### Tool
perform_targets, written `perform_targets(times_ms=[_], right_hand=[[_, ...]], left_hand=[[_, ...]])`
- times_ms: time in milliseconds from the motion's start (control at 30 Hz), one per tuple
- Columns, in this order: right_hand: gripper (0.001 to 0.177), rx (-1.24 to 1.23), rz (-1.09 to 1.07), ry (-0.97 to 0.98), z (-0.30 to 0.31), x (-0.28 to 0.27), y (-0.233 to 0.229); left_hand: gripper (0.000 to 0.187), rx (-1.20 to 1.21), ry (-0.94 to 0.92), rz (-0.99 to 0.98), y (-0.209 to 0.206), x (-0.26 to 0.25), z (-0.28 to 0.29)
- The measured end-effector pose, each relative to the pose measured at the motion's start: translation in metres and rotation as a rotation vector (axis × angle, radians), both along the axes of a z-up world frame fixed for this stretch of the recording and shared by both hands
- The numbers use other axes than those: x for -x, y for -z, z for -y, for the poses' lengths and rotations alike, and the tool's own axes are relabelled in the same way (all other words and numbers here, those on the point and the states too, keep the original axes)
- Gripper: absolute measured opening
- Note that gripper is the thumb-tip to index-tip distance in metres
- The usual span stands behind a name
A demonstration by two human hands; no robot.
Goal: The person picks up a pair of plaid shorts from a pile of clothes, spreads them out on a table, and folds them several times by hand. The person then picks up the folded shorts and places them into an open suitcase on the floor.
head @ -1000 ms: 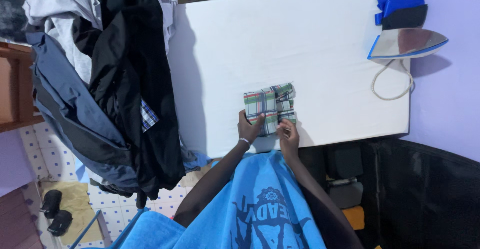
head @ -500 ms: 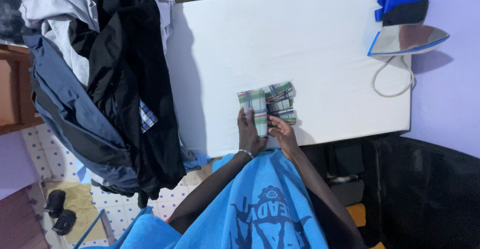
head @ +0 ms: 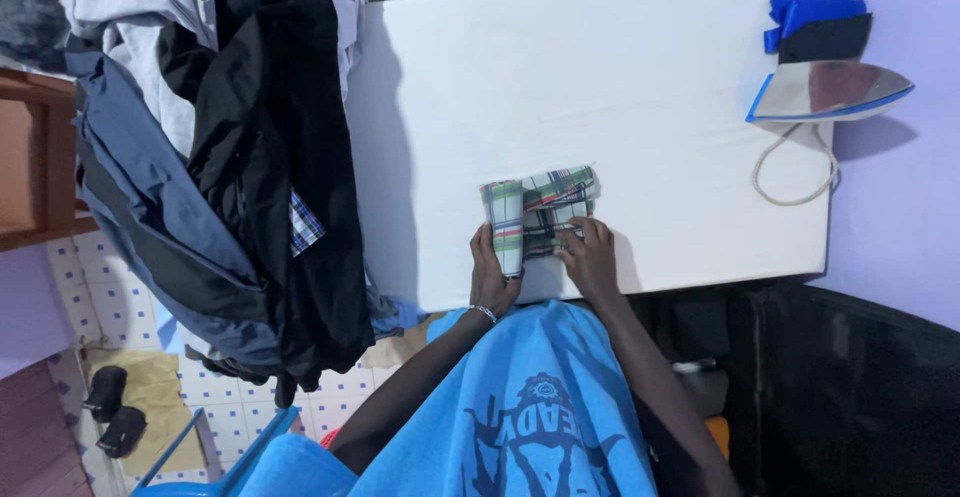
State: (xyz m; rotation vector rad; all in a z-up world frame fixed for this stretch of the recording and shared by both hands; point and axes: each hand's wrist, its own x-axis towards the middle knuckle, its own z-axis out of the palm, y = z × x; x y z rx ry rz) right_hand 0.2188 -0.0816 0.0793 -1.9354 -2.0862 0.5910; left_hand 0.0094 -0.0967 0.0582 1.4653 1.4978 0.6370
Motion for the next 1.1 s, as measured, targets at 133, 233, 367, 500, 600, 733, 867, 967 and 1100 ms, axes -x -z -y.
perform_targets(times_ms=[133,233,367,500,600,733,867,967,1100], right_hand=[[0.023,0.078,-0.013,-0.122,-0.010,-0.012,0.008],[0.018,0.059,-0.102,-0.095,-0.016,-0.016,0.013],[0.015,0.121,-0.033,-0.014,-0.028,-0.015,0.017],[0.022,-0.021,0.053,0.083,-0.028,-0.006,0.015],[0.016,-0.079,0.015,0.261,-0.019,0.011,0.024],[0.017,-0.004,-0.186,0.455,-0.009,0.032,0.045],[0.010,0.147,-0.515,0.703,0.002,0.040,0.078],[0.024,0.320,-0.753,0.915,-0.004,0.035,0.090],[0.032,0.434,-1.297,1.175,-0.030,0.026,0.078]], left_hand=[[0.101,-0.026,0.010,-0.020,-0.003,0.000,0.000],[0.100,-0.056,0.011,-0.049,-0.007,-0.001,-0.002],[0.102,-0.100,0.084,-0.233,-0.008,-0.006,0.001],[0.093,-0.233,0.173,-0.266,0.011,-0.017,0.003],[0.096,-0.189,0.213,-0.262,0.025,-0.025,0.004],[0.096,-0.172,0.220,-0.262,0.030,-0.029,0.003],[0.100,-0.203,0.212,-0.244,0.030,-0.029,0.004],[0.100,-0.236,0.215,-0.258,0.031,-0.032,0.000],[0.099,-0.246,0.214,-0.268,0.029,-0.034,0.001]])
